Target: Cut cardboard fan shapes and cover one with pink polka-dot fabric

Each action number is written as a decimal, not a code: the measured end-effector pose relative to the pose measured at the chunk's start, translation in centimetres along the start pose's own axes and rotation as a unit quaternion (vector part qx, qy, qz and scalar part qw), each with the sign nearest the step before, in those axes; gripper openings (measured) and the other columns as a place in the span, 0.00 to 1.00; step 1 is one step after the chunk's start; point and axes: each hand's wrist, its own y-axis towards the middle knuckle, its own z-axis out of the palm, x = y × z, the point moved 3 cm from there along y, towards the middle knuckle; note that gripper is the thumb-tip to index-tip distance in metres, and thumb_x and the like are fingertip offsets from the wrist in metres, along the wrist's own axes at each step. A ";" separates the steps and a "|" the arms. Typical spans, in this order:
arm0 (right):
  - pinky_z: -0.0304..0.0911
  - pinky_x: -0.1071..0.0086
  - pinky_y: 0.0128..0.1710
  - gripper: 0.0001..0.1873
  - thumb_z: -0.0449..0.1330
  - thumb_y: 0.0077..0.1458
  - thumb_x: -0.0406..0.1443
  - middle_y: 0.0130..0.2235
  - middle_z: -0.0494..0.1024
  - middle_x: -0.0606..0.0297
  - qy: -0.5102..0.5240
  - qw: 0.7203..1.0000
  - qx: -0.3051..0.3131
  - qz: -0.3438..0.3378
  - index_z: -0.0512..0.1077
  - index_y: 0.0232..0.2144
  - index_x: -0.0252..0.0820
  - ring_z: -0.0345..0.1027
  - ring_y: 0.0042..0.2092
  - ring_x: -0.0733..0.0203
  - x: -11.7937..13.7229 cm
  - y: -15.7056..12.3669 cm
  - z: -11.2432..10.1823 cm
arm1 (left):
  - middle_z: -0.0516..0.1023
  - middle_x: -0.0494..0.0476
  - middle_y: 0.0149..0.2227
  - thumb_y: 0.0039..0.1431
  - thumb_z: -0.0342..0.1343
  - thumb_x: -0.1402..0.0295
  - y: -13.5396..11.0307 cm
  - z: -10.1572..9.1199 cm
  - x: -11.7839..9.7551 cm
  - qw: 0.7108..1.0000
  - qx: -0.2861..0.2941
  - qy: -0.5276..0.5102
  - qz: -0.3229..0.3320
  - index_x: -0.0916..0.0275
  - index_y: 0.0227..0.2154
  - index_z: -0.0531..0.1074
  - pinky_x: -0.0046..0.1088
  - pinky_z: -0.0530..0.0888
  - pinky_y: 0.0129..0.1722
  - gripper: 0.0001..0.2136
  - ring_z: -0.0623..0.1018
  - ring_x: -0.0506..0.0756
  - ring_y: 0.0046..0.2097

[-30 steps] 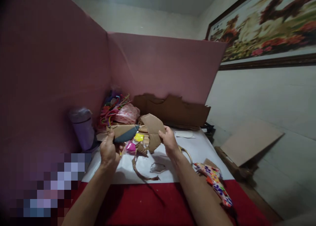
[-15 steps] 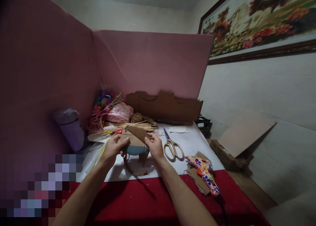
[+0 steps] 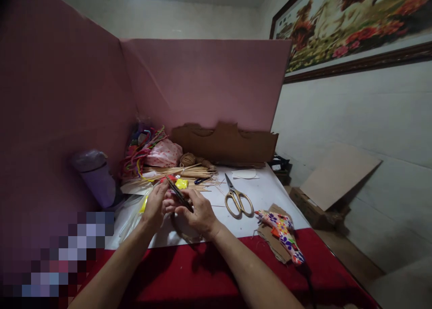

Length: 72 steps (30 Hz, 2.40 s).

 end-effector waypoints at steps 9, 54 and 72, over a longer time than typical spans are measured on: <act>0.65 0.68 0.39 0.15 0.60 0.50 0.38 0.37 0.75 0.64 0.202 0.966 -0.073 0.141 0.68 0.42 0.42 0.69 0.39 0.58 -1.4 0.9 -2.8 | 0.74 0.58 0.39 0.37 0.68 0.63 -0.6 -1.2 -3.8 0.931 -0.108 0.209 0.279 0.59 0.42 0.74 0.28 0.73 0.39 0.24 0.75 0.58 0.42; 0.52 0.80 0.12 0.17 0.62 0.48 0.46 0.19 0.69 0.73 0.309 0.915 -0.088 0.243 0.63 0.30 0.40 0.60 0.16 0.71 -2.1 1.0 -3.0 | 0.80 0.64 0.39 0.53 0.58 0.58 0.2 0.0 -1.2 0.979 0.131 -0.143 -0.058 0.67 0.41 0.74 0.38 0.79 0.35 0.18 0.80 0.60 0.38; 0.53 0.80 0.13 0.17 0.60 0.50 0.46 0.21 0.70 0.72 0.325 0.918 -0.052 0.223 0.62 0.30 0.40 0.59 0.17 0.72 -2.4 1.1 -3.6 | 0.81 0.62 0.36 0.50 0.61 0.72 0.2 -0.2 -1.1 0.979 0.159 -0.118 -0.049 0.68 0.39 0.74 0.36 0.79 0.35 0.12 0.80 0.58 0.36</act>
